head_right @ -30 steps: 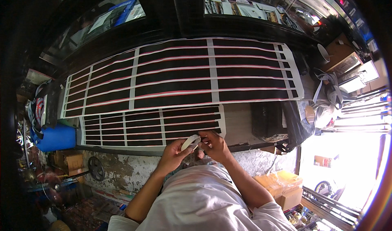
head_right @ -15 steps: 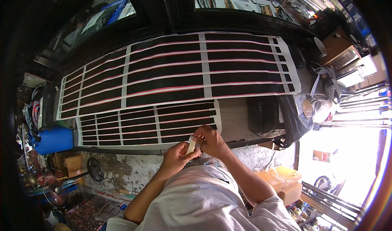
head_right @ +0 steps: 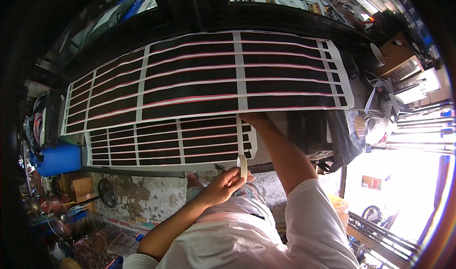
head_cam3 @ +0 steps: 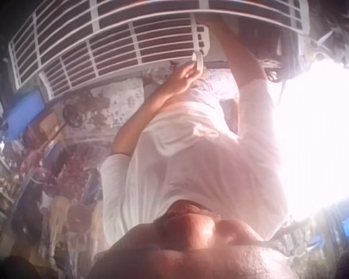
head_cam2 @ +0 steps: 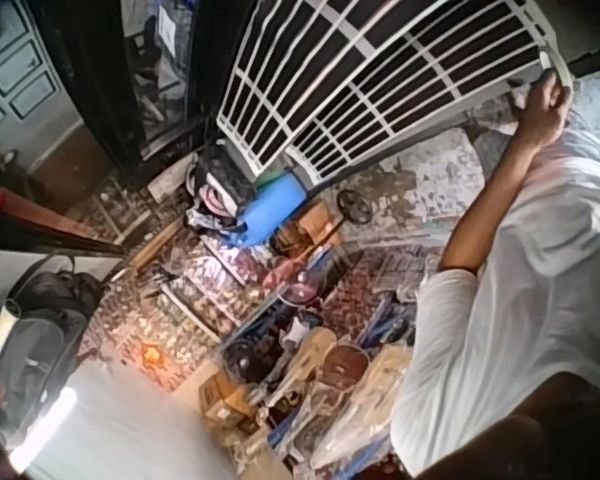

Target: The person aligns and secures white plastic strips onto a black slatted grille using white tape. They repeatedly position the strips, press them down, and apply tape to hold them in place on a workbench.

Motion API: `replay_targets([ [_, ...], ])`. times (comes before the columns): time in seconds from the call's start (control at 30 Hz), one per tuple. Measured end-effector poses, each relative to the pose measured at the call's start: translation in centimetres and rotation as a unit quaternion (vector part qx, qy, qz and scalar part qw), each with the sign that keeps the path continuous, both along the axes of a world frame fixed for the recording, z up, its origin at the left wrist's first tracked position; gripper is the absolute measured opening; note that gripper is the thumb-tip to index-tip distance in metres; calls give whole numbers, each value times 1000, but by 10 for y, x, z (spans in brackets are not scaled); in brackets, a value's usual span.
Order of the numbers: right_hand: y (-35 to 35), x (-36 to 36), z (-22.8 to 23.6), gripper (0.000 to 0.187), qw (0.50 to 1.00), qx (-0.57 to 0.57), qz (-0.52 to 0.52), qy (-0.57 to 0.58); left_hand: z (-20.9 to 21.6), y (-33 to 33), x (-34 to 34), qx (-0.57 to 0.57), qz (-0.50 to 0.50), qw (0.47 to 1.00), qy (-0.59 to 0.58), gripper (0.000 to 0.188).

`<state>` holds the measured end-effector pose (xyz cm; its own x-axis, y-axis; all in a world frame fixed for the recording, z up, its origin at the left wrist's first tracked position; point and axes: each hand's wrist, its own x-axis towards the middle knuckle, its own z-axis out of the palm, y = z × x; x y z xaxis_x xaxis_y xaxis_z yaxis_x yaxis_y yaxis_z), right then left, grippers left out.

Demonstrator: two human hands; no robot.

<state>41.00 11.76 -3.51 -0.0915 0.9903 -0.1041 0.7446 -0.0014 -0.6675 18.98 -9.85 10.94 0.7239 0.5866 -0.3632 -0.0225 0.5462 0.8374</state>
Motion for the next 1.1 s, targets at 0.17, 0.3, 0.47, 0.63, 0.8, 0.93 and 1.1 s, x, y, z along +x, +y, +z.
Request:
replay_targets([
  [0.17, 8, -9, 1, 40, 984, 119, 51, 122, 2, 8, 1, -23, 22, 1000, 0, 33],
  [0.3, 3, -13, 19, 38, 975, 138, 63, 161, 11, 11, 1, -28, 25, 999, 9, 36],
  [0.47, 0, -16, 19, 36, 984, 172, 42, 21, 7, 11, 1, -16, 28, 999, -2, 38],
  [0.63, 3, -23, 21, 31, 961, 261, 35, 89, 4, 14, 1, -36, 42, 998, -7, 39],
  [0.8, 4, -26, 35, 35, 965, 225, -7, 134, -26, 4, 9, -99, 84, 990, 62, 42],
  [0.93, 11, -18, 37, 34, 971, 205, -15, 124, -35, 10, 21, -239, 146, 949, 142, 45],
  [1.1, 19, -14, 40, 33, 977, 186, -12, 106, -53, 0, 28, -325, 121, 922, 170, 38],
])
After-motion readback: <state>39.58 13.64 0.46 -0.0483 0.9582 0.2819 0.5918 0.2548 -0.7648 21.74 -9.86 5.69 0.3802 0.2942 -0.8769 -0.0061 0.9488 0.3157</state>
